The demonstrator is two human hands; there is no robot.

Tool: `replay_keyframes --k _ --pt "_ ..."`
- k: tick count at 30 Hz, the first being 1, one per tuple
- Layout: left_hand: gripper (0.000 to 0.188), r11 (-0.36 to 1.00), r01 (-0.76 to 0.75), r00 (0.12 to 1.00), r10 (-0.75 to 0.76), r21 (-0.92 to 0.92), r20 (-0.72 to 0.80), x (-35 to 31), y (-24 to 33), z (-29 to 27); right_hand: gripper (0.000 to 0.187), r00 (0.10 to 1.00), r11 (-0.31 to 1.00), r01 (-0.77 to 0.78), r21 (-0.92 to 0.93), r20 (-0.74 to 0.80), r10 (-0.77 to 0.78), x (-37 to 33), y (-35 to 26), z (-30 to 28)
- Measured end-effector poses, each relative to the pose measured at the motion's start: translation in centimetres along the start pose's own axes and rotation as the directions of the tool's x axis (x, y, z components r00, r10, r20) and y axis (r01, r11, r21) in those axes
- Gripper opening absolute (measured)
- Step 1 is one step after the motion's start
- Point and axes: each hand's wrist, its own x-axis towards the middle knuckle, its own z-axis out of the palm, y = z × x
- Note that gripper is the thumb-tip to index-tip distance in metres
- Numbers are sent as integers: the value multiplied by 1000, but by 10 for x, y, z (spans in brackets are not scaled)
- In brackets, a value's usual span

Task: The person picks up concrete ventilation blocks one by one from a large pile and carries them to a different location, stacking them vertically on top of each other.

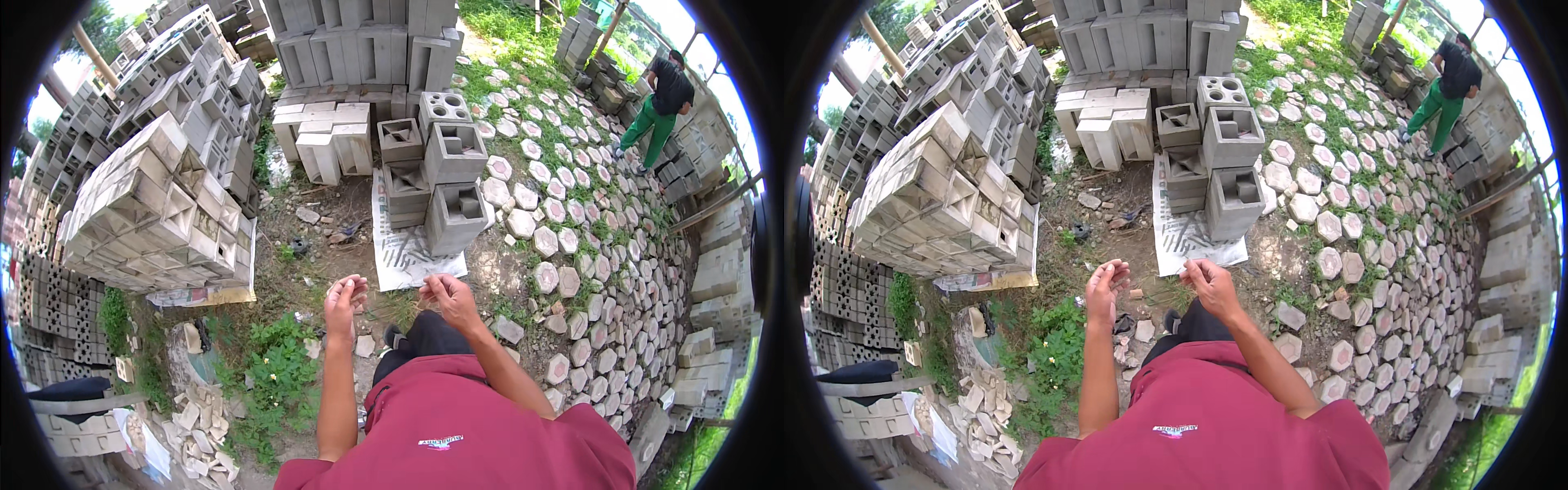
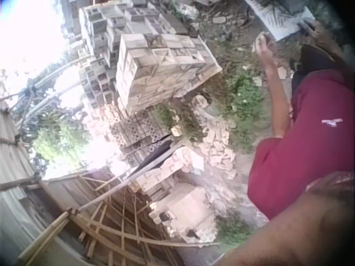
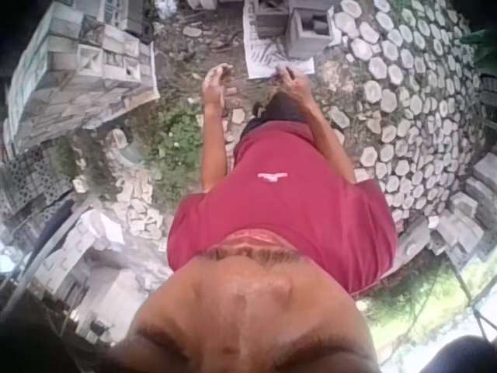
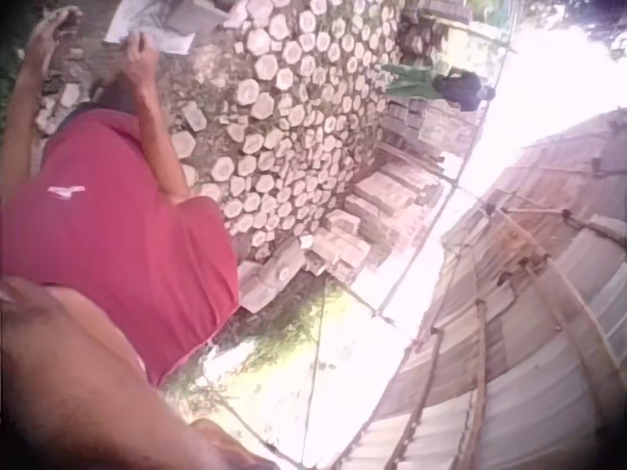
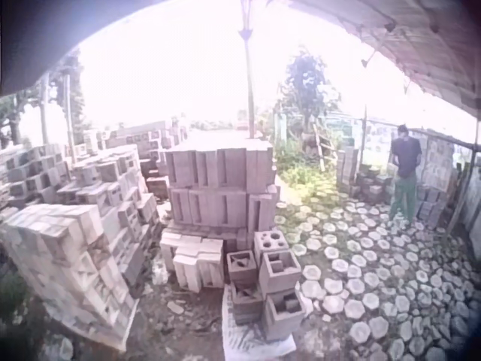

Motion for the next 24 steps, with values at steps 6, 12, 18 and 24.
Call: replay_keyframes --k 6,12,18,24 --pt "24 999 44 999 -44 4 -7 60 23 6 32 973 994 -66 85 -217 83 66 1 15" --pt "23 997 17 1000 -19 -78 -19 129 34 14 31 982 981 -71 183 -158 100 174 -11 49" --pt "22 1000 1 1000 -1 21 -1 263 86 36 28 979 941 -198 274 7 204 317 -26 52" --pt "22 961 -66 975 5 268 222 392 168 93 29 983 918 -168 360 -4 182 436 -74 36"
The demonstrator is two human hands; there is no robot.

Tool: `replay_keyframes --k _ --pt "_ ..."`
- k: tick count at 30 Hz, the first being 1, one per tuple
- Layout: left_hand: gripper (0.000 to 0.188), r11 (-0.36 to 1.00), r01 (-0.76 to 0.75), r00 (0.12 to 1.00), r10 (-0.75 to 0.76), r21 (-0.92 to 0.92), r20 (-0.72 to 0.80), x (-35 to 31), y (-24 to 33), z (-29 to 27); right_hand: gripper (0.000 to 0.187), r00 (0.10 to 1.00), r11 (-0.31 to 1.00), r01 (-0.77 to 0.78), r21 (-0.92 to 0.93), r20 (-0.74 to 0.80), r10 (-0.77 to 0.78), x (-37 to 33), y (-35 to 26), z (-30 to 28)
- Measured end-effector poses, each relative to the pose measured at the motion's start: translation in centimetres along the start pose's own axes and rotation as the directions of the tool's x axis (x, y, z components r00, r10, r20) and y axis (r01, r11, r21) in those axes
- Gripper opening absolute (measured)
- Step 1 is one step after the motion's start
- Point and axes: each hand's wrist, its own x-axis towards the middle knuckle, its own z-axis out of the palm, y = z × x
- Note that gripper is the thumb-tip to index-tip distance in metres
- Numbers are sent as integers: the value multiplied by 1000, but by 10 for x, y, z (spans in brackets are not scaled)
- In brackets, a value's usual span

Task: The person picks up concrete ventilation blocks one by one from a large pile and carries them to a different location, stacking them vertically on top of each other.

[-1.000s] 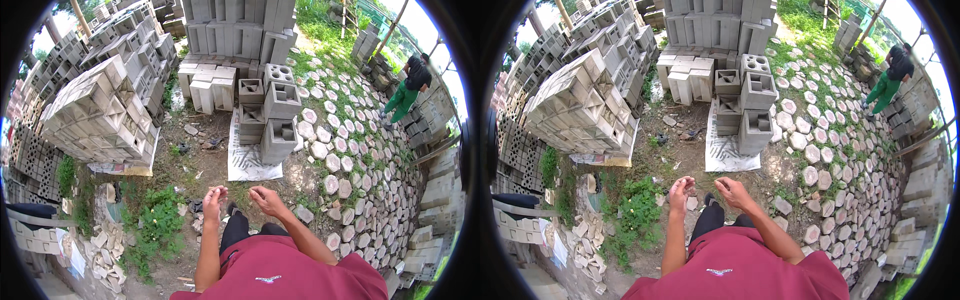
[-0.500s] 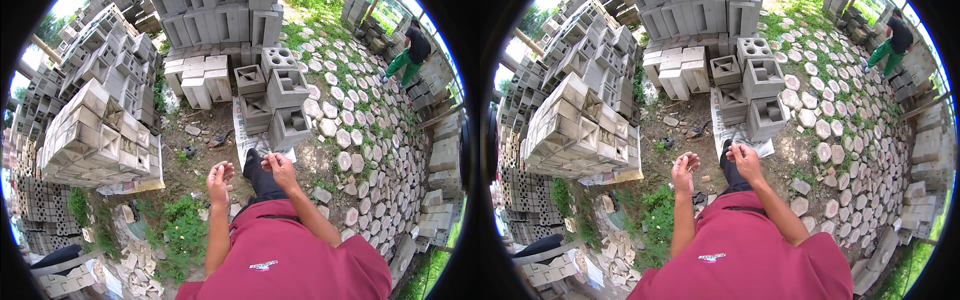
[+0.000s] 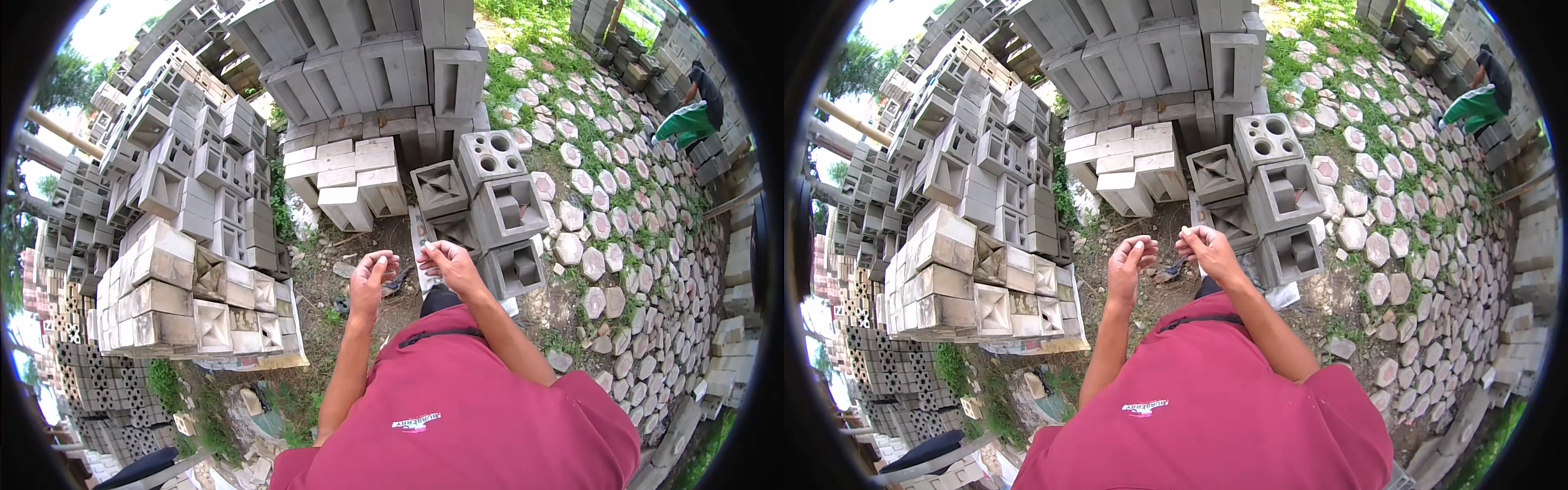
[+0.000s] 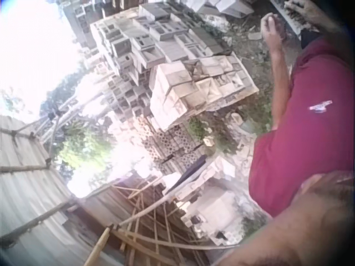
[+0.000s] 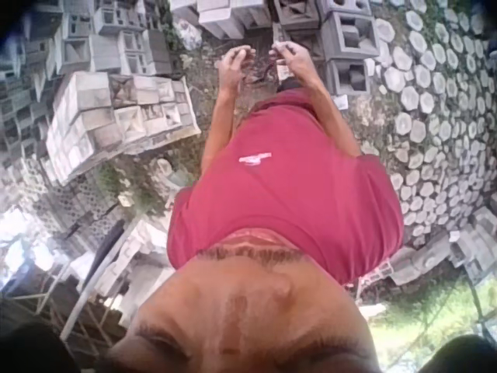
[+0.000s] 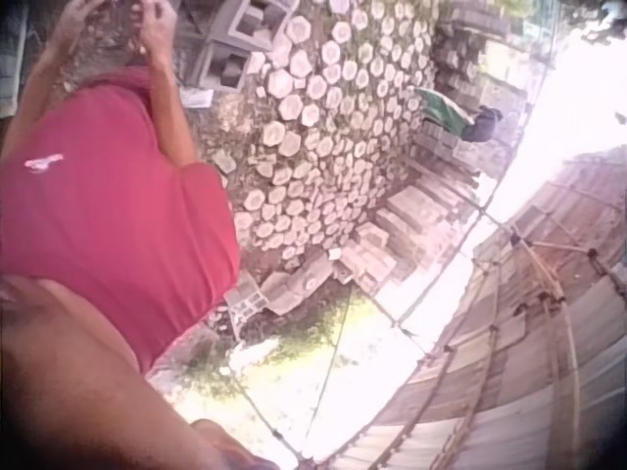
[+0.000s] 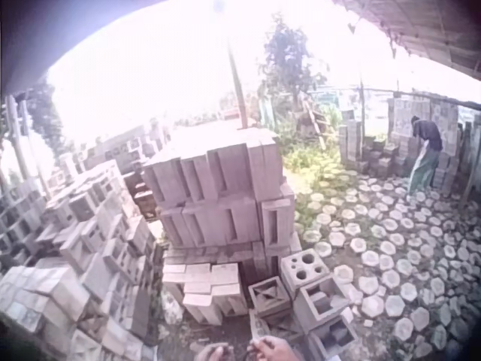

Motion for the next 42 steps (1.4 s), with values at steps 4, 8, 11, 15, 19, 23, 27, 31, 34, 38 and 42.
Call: replay_keyframes --k 4,8,11,15,19,23,27,31,34,38,42 --pt "22 1000 0 1000 0 5 7 66 33 -4 27 999 998 -47 -50 -8 46 53 -20 7" --pt "22 994 108 992 -109 6 63 128 27 1 25 992 996 -83 11 -98 84 81 -32 -3" --pt "23 979 193 967 -201 65 157 172 27 6 19 928 986 125 -112 -338 -156 96 -18 -13" --pt "24 968 196 895 -241 154 377 252 51 28 18 771 990 111 -85 -621 -140 106 -19 -31" --pt "26 930 116 777 -304 350 551 353 60 36 22 527 983 106 -153 -829 -186 143 2 -39" --pt "27 896 -1 632 -343 444 695 427 82 55 25 252 988 109 -112 -958 -136 172 20 -21" --pt "30 863 65 584 -440 500 682 499 54 53 27 113 986 -43 -159 -982 -153 225 34 16" --pt "43 674 -241 594 -467 699 655 587 -85 25 44 23 978 -172 -122 -993 -119 298 123 2" --pt "62 561 -305 580 -531 769 618 614 -168 20 67 -39 966 -252 59 -998 51 350 194 -29" --pt "73 486 -390 474 -622 782 623 657 -264 27 91 -59 982 -156 105 -994 97 414 257 -89" --pt "79 603 -134 422 -683 786 596 685 -345 47 91 -100 985 -62 161 -983 155 443 309 -133"
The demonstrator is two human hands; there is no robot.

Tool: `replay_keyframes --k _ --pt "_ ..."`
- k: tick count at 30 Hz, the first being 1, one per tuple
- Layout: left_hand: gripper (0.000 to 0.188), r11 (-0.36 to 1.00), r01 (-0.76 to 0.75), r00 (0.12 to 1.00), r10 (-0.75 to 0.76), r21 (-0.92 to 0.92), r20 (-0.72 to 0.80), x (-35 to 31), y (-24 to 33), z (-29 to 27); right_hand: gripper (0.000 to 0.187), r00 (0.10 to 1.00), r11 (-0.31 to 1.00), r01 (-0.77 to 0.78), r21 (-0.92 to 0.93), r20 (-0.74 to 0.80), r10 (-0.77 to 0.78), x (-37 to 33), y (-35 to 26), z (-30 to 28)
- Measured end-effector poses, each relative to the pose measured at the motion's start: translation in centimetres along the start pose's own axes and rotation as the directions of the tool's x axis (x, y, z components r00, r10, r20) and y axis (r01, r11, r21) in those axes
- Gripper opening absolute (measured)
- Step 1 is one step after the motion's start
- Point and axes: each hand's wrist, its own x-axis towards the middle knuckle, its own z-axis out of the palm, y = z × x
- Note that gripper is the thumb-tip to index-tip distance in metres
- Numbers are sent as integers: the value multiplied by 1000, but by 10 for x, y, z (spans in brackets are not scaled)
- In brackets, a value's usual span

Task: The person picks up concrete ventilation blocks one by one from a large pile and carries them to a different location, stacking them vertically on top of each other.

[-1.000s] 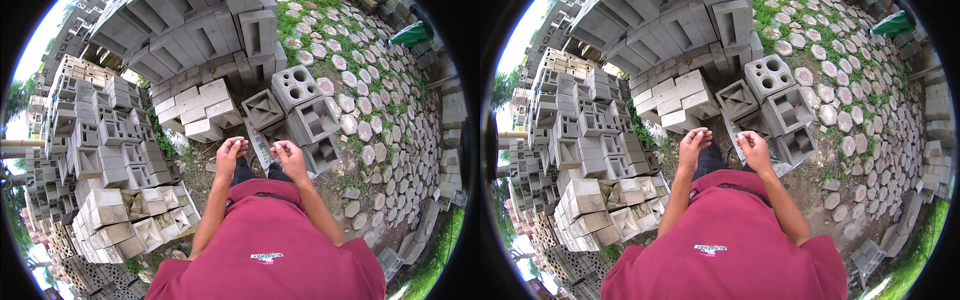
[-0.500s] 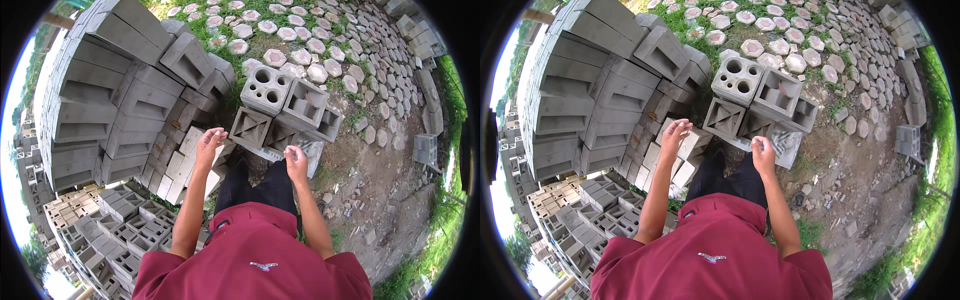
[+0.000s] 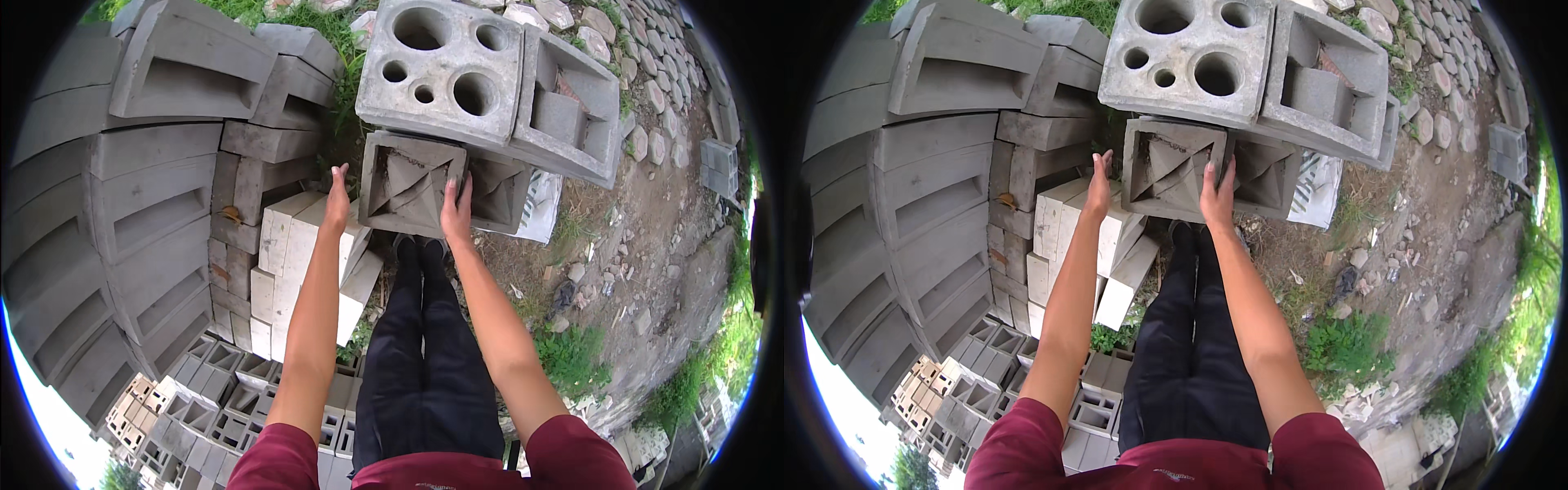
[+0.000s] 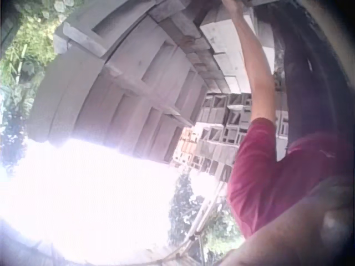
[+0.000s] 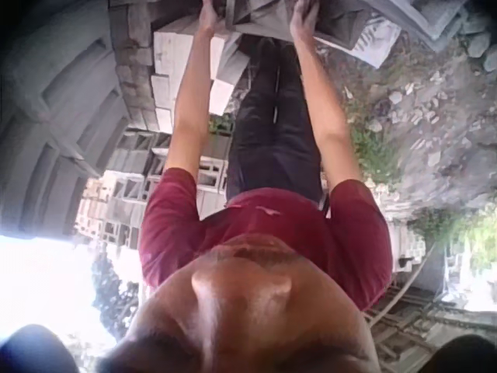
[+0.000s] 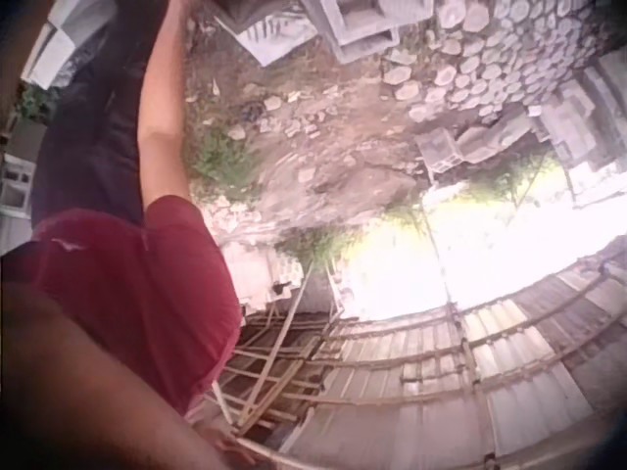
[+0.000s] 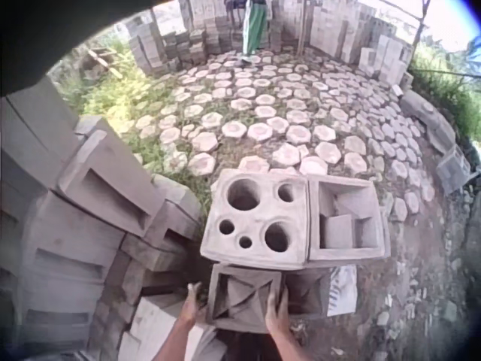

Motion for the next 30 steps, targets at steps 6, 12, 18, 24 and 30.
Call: replay_keyframes --k 6,12,18,24,30 --pt "86 919 221 965 -158 -326 208 32 -18 26 93 965 908 -252 334 162 208 7 32 -1" --pt "93 896 337 937 -290 -290 193 18 -9 28 101 951 900 -291 323 203 235 -1 33 3" --pt "92 868 344 937 -290 -359 196 -14 -7 28 100 910 841 -406 358 244 335 -21 17 -9" --pt "84 892 292 945 -213 -344 248 -82 28 33 94 898 742 -439 506 257 356 -76 -2 -46" --pt "83 915 239 943 -139 -324 303 -160 73 26 90 920 677 -391 623 265 288 -157 -61 -101"
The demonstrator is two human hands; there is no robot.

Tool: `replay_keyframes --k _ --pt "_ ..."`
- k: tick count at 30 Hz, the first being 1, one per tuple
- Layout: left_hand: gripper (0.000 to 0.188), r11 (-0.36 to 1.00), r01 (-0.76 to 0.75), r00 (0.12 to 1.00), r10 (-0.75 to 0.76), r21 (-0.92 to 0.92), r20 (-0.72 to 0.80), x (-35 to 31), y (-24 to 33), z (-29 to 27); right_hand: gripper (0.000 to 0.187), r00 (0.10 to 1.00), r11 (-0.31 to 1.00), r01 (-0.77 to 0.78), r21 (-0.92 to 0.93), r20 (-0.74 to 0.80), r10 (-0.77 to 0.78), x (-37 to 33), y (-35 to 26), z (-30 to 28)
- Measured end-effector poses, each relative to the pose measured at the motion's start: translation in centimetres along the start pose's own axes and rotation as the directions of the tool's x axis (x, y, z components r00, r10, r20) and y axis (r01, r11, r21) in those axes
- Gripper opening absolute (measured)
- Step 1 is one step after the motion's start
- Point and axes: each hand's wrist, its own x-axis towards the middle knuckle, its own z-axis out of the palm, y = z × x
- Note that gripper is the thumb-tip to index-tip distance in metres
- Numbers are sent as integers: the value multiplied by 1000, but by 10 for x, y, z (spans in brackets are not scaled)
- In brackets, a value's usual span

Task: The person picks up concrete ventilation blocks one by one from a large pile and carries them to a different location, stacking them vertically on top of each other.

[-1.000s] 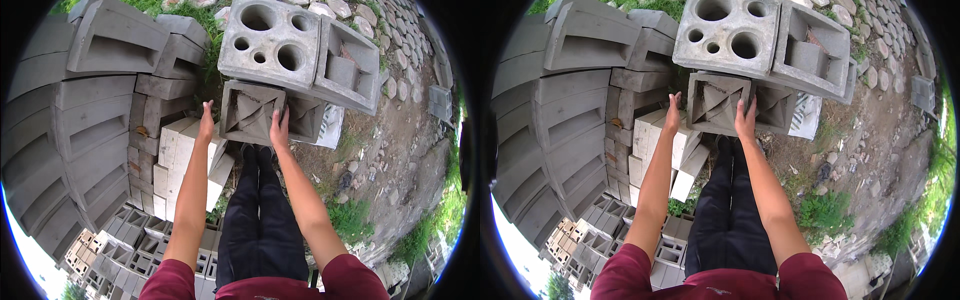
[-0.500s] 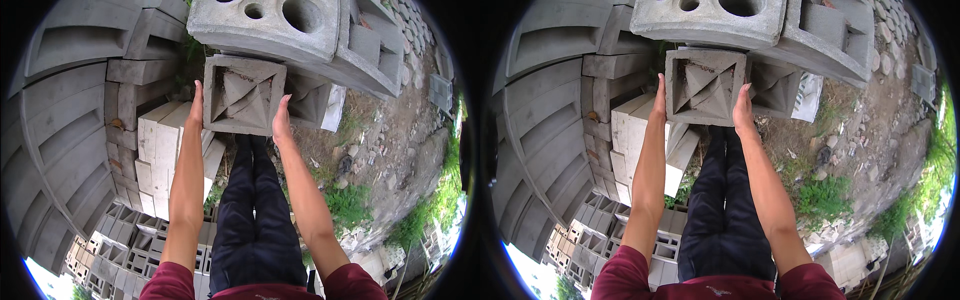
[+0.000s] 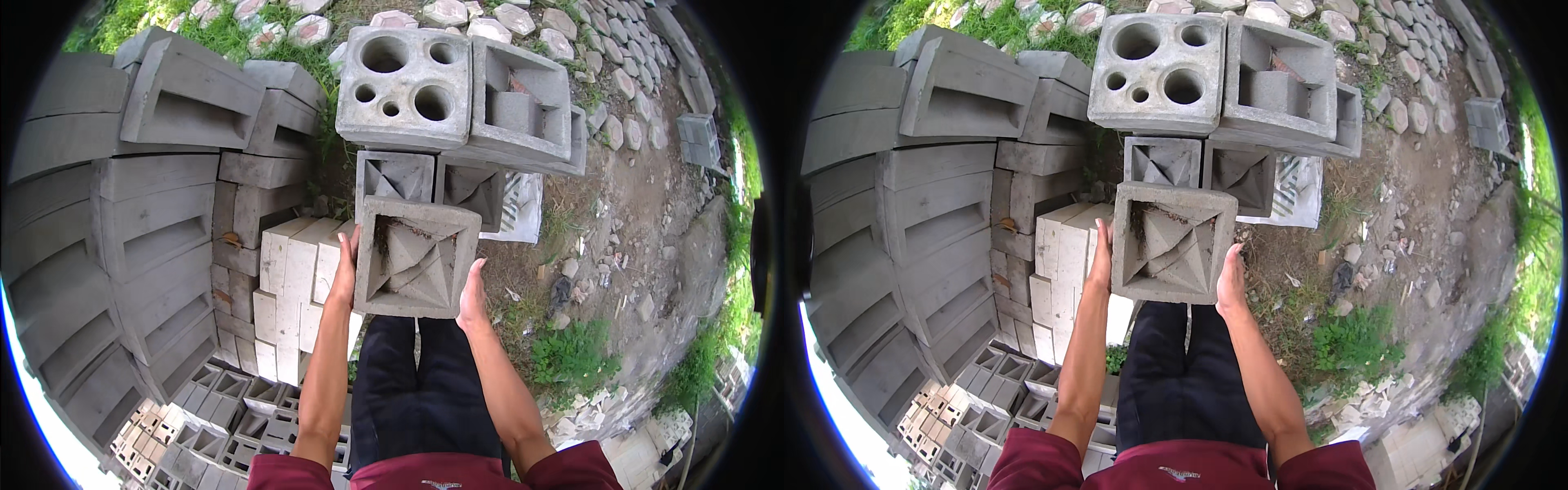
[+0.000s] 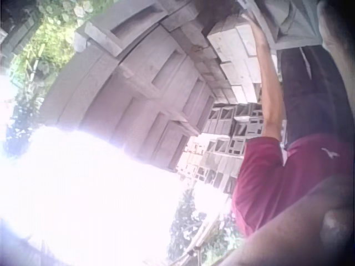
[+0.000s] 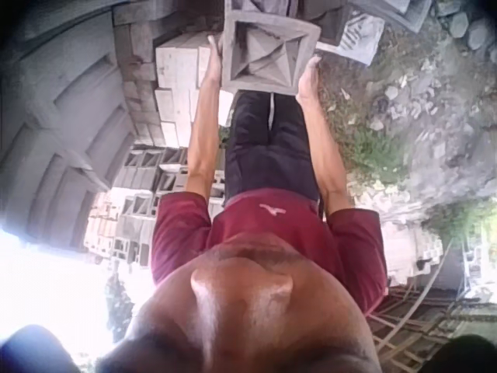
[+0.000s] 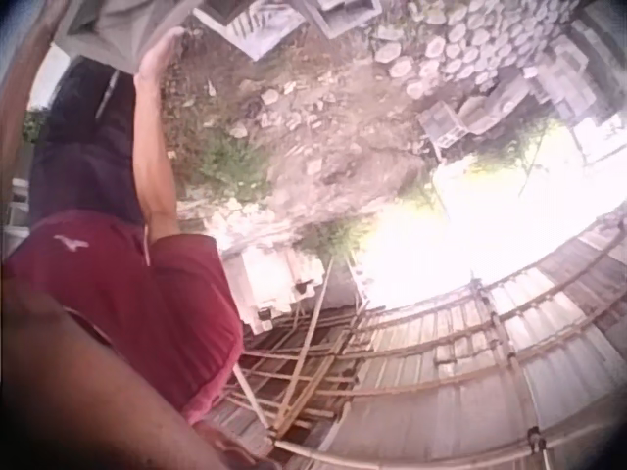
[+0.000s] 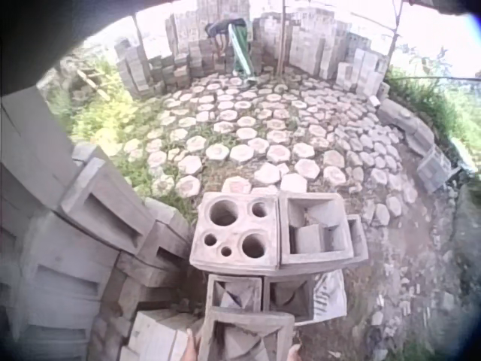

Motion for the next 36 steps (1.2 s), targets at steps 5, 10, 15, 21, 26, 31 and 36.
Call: replay_keyframes --k 5,10,15,21,26,31,36 --pt "83 995 -20 997 27 -96 73 -64 29 36 89 998 998 58 10 5 -58 -74 -43 -7" --pt "84 997 -56 970 67 -54 234 -147 96 118 86 965 962 254 100 -85 -246 -146 -101 -36" --pt "106 994 -89 962 70 62 265 -211 111 175 80 941 906 337 256 -115 -317 -257 -163 -40" --pt "93 996 48 946 -69 74 316 -253 96 220 72 881 782 469 411 -152 -449 -321 -157 -82" --pt "88 985 -77 887 -4 157 461 -267 76 270 75 817 795 559 235 -318 -480 -333 -134 -142" --pt "80 984 -81 892 1 157 453 -287 58 330 77 751 789 610 67 -366 -550 -379 -164 -180" --pt "81 963 -213 847 98 166 522 -313 12 405 73 677 741 670 44 -445 -586 -416 -184 -250"
